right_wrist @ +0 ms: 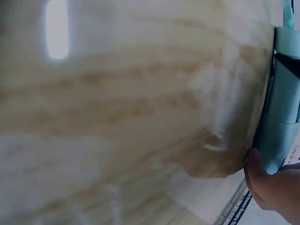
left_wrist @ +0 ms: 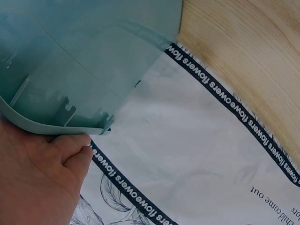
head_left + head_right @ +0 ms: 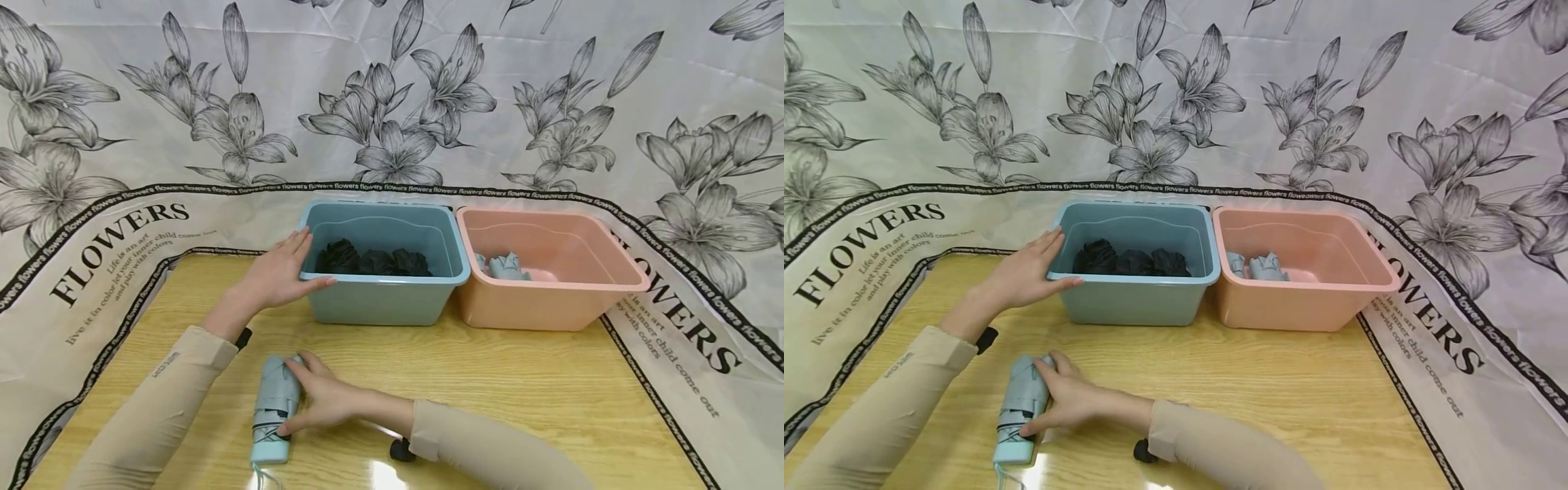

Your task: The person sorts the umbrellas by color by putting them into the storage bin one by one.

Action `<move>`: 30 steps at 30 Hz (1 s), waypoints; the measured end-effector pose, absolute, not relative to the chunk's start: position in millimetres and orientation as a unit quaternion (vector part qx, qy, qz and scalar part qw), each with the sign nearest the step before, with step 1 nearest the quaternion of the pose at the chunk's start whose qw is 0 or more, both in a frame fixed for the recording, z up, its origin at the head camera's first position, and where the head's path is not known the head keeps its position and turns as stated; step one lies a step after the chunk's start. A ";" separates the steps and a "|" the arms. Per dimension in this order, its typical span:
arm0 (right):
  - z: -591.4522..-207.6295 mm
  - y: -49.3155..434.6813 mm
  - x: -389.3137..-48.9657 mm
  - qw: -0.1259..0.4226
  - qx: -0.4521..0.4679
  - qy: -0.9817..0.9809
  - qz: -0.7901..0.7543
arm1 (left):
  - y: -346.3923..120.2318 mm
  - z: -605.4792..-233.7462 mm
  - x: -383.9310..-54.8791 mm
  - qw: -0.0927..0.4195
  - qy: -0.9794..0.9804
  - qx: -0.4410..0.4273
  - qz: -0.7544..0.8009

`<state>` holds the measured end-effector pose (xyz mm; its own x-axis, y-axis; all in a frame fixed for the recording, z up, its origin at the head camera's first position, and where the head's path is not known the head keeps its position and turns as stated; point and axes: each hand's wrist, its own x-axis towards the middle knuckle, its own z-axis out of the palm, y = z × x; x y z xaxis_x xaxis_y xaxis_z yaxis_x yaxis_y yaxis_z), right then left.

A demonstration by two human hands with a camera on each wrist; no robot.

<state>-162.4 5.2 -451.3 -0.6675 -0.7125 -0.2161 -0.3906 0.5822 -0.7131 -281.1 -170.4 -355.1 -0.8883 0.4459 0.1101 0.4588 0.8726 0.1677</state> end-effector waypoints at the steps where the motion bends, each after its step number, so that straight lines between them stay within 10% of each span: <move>1: -451.9 2.9 -163.8 0.247 -0.322 0.858 -0.315 | -170.7 -355.1 -280.9 0.034 -0.967 -0.234 -0.096; 30: -461.6 -13.5 -163.4 0.195 -0.326 0.850 -0.366 | -170.6 -354.7 -278.4 0.028 -0.968 -0.225 -0.107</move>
